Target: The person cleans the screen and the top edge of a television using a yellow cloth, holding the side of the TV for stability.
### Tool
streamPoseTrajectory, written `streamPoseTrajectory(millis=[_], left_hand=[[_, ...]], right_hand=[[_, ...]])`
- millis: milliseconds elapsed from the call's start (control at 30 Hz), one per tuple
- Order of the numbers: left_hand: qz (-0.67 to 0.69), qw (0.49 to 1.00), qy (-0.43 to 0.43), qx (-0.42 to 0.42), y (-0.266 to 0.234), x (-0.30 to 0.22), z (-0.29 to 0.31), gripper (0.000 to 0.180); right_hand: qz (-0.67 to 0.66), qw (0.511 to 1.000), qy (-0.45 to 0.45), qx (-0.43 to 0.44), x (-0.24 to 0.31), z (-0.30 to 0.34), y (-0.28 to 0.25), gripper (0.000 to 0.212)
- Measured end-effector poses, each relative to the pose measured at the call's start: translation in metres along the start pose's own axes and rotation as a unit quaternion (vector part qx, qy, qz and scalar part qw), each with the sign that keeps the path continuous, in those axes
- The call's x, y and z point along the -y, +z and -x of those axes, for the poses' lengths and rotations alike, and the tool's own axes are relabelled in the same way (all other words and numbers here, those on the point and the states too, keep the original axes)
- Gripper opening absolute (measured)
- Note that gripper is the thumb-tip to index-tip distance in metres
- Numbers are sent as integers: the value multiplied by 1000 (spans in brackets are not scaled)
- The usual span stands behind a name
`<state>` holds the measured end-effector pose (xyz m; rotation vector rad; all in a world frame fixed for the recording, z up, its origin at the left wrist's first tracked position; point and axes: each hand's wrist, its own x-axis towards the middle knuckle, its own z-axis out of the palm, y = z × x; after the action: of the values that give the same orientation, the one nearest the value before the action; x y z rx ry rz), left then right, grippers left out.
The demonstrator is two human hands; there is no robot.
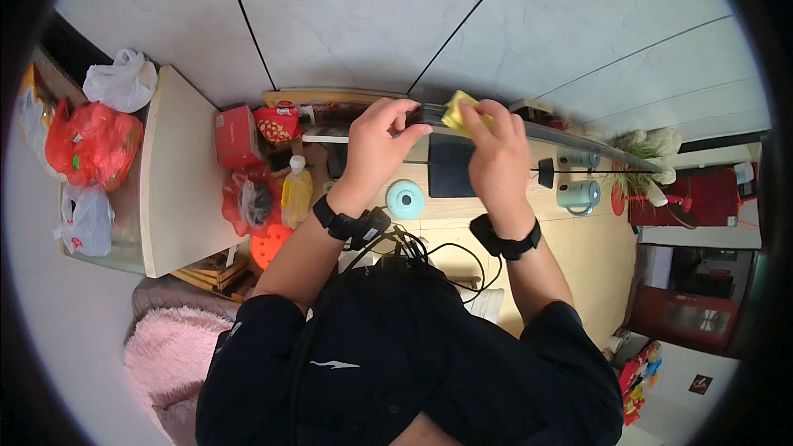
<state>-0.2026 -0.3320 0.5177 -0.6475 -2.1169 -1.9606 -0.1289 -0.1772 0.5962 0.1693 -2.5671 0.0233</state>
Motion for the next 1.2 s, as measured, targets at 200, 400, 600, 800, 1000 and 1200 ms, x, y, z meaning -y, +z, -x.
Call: streamPoseTrajectory(millis=[200, 400, 600, 800, 1000, 1200], left_hand=[[-20, 999, -39, -3, 2, -2, -1, 29], [-35, 999, -11, 1, 1, -4, -3, 28], [-21, 1000, -2, -8, 6, -1, -1, 30], [-26, 1000, -5, -11, 2, 1, 0, 31], [-15, 999, -29, 3, 3, 2, 2, 30], [-28, 999, -43, 8, 2, -2, -1, 29]], right_hand=[[-4, 1000, -21, -6, 34, -9, 17, 44], [10, 1000, -15, 0, 28, -4, 16, 45], [64, 996, 40, -46, -21, 22, 3, 48], [92, 990, 82, -61, -32, 28, 4, 49], [-5, 997, 26, -67, 8, 13, 20, 48], [-28, 997, 9, -78, 37, 3, 30, 46]])
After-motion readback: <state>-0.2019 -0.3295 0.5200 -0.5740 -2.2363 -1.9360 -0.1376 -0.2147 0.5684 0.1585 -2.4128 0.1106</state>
